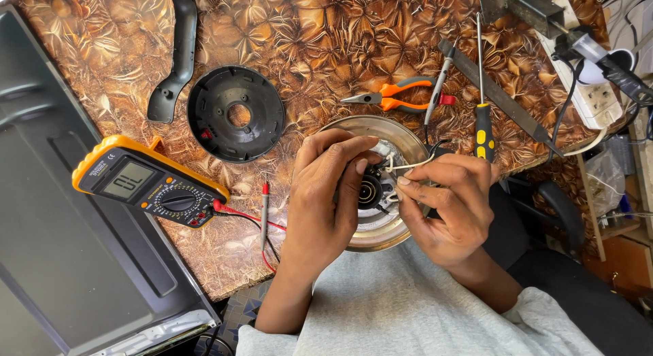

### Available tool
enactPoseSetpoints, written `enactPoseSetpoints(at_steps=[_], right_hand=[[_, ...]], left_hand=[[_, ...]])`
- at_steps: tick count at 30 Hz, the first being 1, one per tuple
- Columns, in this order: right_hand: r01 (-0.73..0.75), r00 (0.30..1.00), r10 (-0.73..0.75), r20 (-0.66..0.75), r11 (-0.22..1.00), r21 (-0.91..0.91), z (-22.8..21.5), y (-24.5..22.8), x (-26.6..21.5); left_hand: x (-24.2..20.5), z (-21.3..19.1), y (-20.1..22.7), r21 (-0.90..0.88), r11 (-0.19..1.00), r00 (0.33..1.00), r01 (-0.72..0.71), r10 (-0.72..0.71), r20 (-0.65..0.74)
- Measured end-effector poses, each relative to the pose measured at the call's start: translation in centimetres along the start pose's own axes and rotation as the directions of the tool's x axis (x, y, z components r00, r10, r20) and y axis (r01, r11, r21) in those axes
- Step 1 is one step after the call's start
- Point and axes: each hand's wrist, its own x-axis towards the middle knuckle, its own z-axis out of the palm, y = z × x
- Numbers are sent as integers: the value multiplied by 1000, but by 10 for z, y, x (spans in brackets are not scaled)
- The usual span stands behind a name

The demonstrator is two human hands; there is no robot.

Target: The person uses a multimeter to test the electrical continuity of a circular fan motor component. They touch the probes to various points on the motor's internal wiring and then use pliers to adjust the wires.

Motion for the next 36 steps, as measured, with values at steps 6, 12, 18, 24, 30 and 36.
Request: enactPoseSetpoints(at_steps=[6,12,18,24,30,36], right_hand=[[-21,1000,20,19,999,48,0,4,-3],[-29,999,28,27,999,28,-1,5,-4],[-3,1000,3,15,1000,-3,0,2,-1],[9,1000,-9,7,999,-38,0,2,0],[-21,1000,21,9,999,38,0,2,1],[-29,999,28,26,998,58,0,2,2]], left_hand=[[0,0,-2,6,1000,1000,-10,10,-3],[0,0,-1,3,1000,1000,-13,13,-3],[0,0,0,2,1000,1000,-10,10,-3],[0,0,1,10,1000,1000,-17,17,-9],[-1,0,0,13,1000,1000,2,-2,-8],[-3,1,-1,9,1000,1000,-2,2,-7]])
